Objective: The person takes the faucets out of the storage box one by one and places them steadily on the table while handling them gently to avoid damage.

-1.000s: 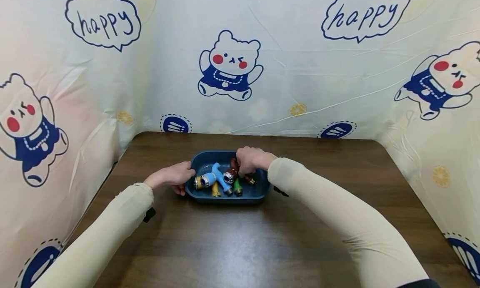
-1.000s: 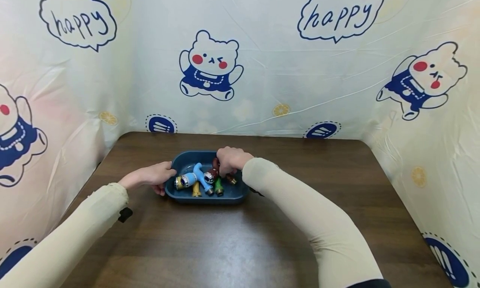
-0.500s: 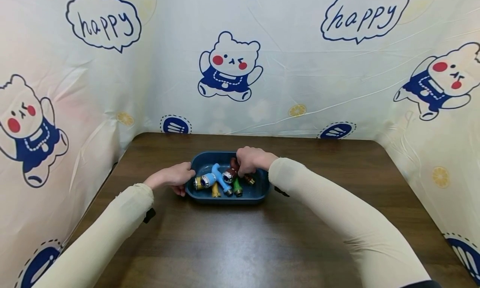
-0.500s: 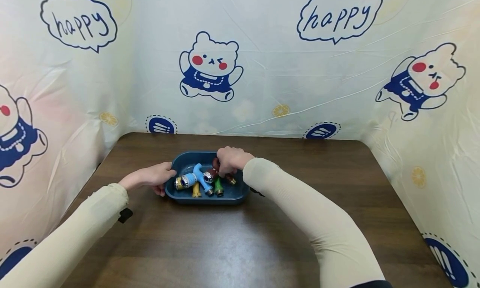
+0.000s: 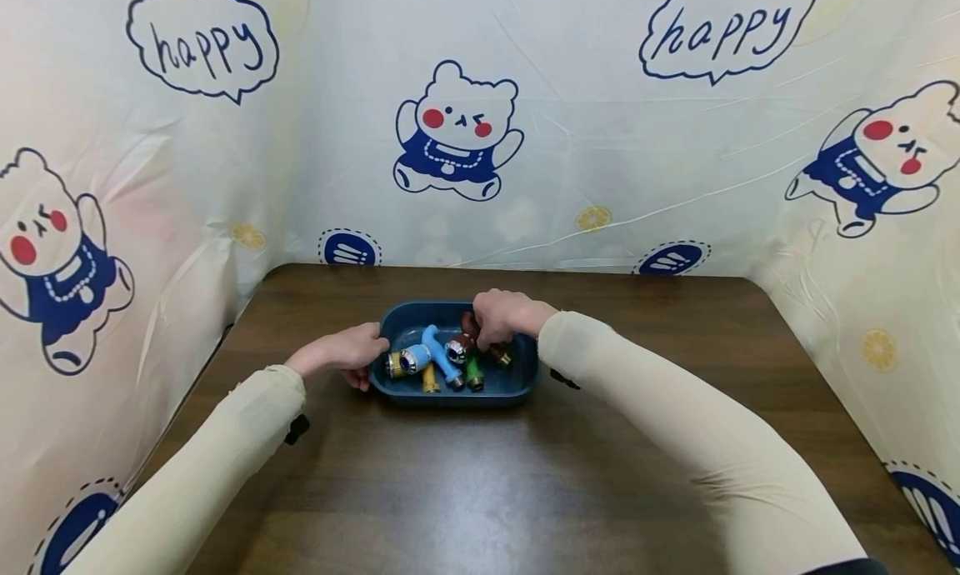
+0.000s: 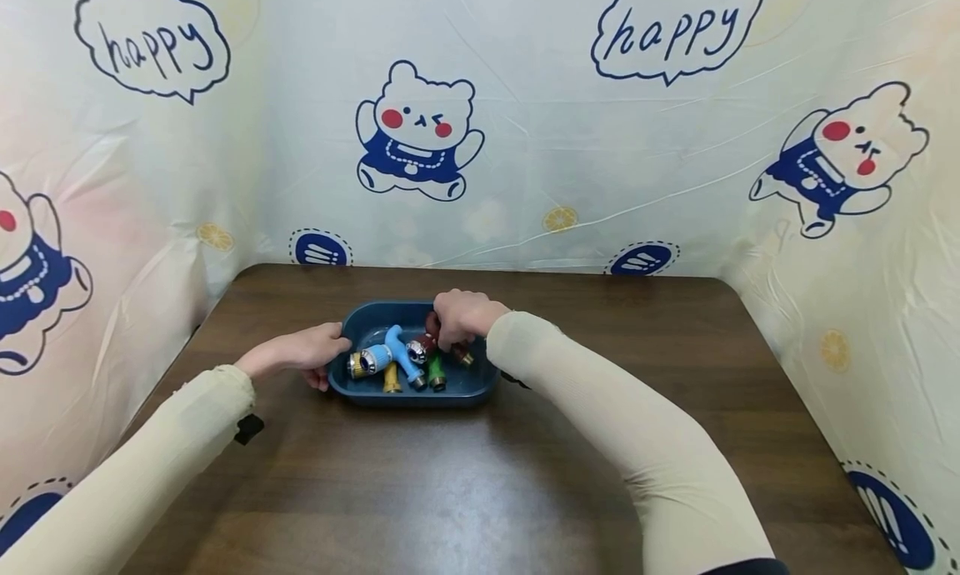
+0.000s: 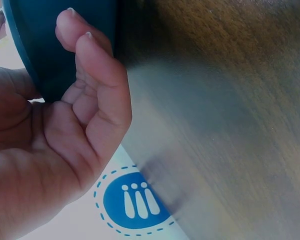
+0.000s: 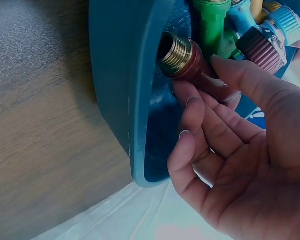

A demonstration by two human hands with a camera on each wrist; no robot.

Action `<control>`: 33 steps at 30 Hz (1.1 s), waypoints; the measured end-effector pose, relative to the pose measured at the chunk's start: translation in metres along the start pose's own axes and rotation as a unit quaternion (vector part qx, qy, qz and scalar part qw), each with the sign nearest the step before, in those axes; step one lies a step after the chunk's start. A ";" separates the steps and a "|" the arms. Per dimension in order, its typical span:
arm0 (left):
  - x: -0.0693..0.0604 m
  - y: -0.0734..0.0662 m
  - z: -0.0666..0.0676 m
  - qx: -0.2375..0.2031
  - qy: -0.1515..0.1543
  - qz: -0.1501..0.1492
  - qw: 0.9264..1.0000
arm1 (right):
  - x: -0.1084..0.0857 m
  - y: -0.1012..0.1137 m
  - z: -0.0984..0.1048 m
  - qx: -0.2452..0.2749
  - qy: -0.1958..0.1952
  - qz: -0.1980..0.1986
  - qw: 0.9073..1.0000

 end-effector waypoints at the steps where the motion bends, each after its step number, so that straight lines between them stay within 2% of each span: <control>1: 0.000 0.000 0.001 -0.004 -0.001 0.004 1.000 | 0.000 0.000 0.000 0.001 0.001 -0.001 1.000; 2: -0.003 -0.004 0.001 -0.002 -0.002 0.006 1.000 | 0.000 0.000 0.000 0.000 0.001 -0.002 1.000; 9: -0.068 -0.072 0.003 0.010 0.000 -0.008 1.000 | -0.002 0.001 0.000 0.000 0.000 -0.001 1.000; 11: -0.073 -0.077 0.003 0.006 -0.001 -0.004 1.000 | -0.003 0.001 0.001 0.000 0.000 0.000 1.000; 13: -0.068 -0.070 0.004 -0.006 0.007 -0.015 1.000 | -0.004 0.001 0.002 0.000 0.000 0.002 1.000; 14: -0.060 -0.060 0.005 -0.016 0.011 -0.018 1.000 | -0.004 0.001 0.002 -0.001 0.000 0.004 1.000; 20: 0.022 0.032 0.006 -0.098 0.031 0.002 0.995 | -0.007 0.002 0.005 0.000 -0.001 0.007 1.000; 22: 0.036 0.047 0.006 -0.107 0.037 -0.002 0.994 | -0.007 0.002 0.006 -0.001 -0.001 0.007 1.000; 25: 0.037 0.049 0.005 -0.111 0.033 -0.006 0.993 | -0.008 0.002 0.007 -0.005 -0.002 0.007 1.000; 26: 0.032 0.044 0.004 -0.111 0.030 -0.005 0.993 | -0.009 0.002 0.007 -0.008 -0.003 0.007 1.000; 27: 0.018 0.030 0.002 -0.097 0.025 -0.019 0.995 | -0.009 0.002 0.008 -0.010 -0.005 0.008 1.000; 29: 0.003 0.014 0.000 -0.076 0.014 -0.036 0.996 | -0.010 0.000 0.008 -0.014 -0.006 0.008 1.000; 31: -0.005 0.005 -0.001 -0.055 0.009 -0.056 0.997 | -0.010 -0.001 0.009 -0.014 -0.007 0.007 1.000; 33: -0.006 0.005 -0.002 -0.055 0.001 -0.055 0.997 | -0.011 -0.002 0.009 -0.010 -0.007 0.007 1.000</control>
Point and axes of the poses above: each hand's wrist, its own x-axis towards the middle knuckle, its own z-axis out of the back of the hand, y = z × x, the point moved 3 cm from there along x, towards the middle knuckle, and after that the axes turned 12 degrees about -y, right-handed, at the moved point
